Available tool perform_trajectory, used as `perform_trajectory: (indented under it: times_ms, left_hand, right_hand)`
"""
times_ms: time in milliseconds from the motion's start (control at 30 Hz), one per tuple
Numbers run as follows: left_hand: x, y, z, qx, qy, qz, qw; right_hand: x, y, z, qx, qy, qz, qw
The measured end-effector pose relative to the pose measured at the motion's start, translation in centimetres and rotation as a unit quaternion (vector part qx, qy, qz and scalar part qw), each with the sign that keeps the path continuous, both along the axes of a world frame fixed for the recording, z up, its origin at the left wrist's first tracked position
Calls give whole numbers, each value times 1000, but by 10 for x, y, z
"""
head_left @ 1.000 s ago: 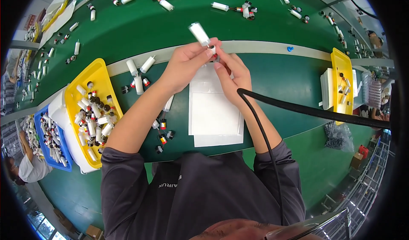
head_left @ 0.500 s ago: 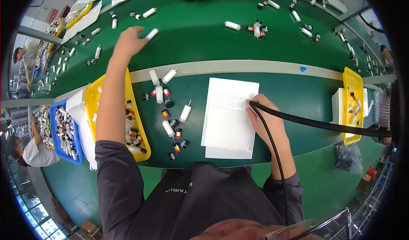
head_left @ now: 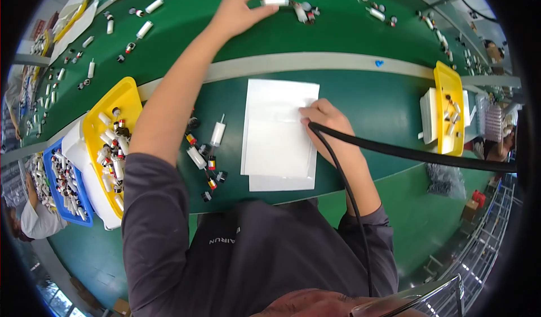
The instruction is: The person assembles small white and black plastic components by hand on an industrial assembly line.
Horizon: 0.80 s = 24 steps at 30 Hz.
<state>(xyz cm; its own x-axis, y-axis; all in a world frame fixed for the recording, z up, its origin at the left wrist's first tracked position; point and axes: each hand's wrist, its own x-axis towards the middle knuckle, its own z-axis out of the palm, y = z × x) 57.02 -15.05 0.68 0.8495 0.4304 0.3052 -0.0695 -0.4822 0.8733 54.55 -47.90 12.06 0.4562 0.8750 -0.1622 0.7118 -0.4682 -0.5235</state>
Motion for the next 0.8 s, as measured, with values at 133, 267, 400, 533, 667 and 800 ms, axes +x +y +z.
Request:
perform_trajectory:
  times_ms: [133,267,400,533,667,800]
  left_hand:
    - [-47,-41,57,-353,-50,-50,933]
    - [-94,-112,77,-648,126,-100,744]
    - [-111,-133,51,-704,198,-89,677]
    - [-109,-133,60,-719,212,-56,660]
    - [-108,-127,60,-778,106,-36,618]
    - [-107,-114,57,-802,35,-48,594]
  right_hand:
    - [10,6,-1,10,29,3,1000]
    - [10,0,-1,-15,2,27,1000]
    - [17,4,22,-60,72,6,996]
    - [43,3,21,35,266,-144,952]
    - [3,38,6,182,169,-173,953]
    - [-19,58,-26,202,-87,-81,972]
